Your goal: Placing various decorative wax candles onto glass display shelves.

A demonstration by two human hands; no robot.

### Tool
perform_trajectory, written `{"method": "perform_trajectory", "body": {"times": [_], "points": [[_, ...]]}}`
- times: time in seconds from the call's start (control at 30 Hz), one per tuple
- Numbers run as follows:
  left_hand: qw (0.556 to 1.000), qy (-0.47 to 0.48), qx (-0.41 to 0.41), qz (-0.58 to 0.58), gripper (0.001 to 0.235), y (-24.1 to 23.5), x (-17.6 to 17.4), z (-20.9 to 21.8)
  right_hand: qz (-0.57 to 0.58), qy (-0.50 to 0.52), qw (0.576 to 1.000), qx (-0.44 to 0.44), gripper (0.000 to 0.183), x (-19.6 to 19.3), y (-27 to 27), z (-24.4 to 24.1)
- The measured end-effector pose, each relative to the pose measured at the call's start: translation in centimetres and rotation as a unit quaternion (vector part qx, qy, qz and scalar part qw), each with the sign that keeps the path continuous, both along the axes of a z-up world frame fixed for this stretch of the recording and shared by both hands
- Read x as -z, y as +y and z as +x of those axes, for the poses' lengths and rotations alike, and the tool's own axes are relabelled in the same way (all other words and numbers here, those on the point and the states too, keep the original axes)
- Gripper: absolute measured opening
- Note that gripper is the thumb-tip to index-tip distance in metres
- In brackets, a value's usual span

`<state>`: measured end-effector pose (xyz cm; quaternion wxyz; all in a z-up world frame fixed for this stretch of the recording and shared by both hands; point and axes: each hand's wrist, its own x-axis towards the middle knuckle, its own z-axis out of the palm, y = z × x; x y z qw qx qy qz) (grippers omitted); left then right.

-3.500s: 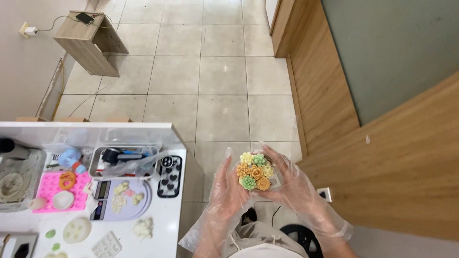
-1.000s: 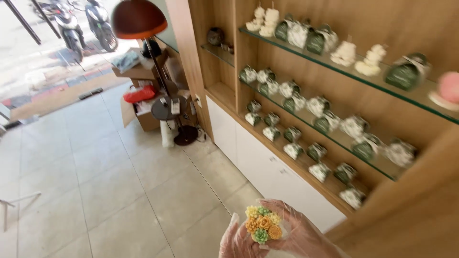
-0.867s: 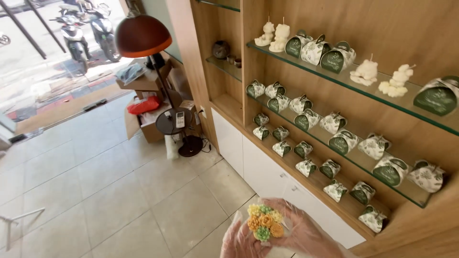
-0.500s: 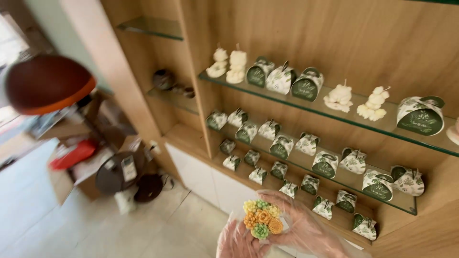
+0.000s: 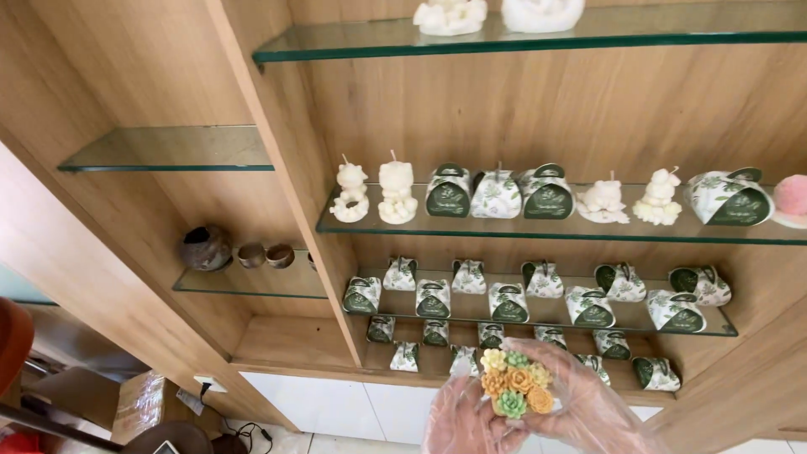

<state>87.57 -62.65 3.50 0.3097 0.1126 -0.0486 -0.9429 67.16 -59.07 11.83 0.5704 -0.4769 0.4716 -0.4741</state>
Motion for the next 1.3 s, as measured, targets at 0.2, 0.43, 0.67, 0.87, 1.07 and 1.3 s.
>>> {"method": "perform_trajectory", "body": {"times": [0.2,0.43,0.67,0.87,1.07,1.3], "points": [[0.998,0.046,0.040,-0.016,0.074,-1.2,-2.2,3.5,-0.040,0.261,0.963,0.049,0.096,-3.4,-0.6,4.4],[0.999,0.047,0.024,-0.010,0.074,-2.6,-4.1,5.6,0.023,0.083,0.996,0.002,0.096,-5.2,-1.9,6.0],[1.000,0.001,0.008,-0.028,0.078,-2.9,-7.5,5.4,-0.057,0.275,0.960,0.003,0.095,-7.5,-2.4,5.6],[0.999,-0.003,0.026,-0.043,0.073,-2.6,-6.4,4.6,-0.137,0.346,0.928,0.015,0.093,-7.2,-2.0,4.4],[0.999,-0.026,0.029,-0.019,0.068,-2.7,-4.8,3.2,-0.147,0.392,0.908,0.017,0.092,-6.9,-0.8,3.6],[0.996,0.008,0.087,0.012,0.062,-2.5,-3.4,-0.6,-0.136,0.415,0.896,0.074,0.094,-6.5,1.9,0.6]]}}
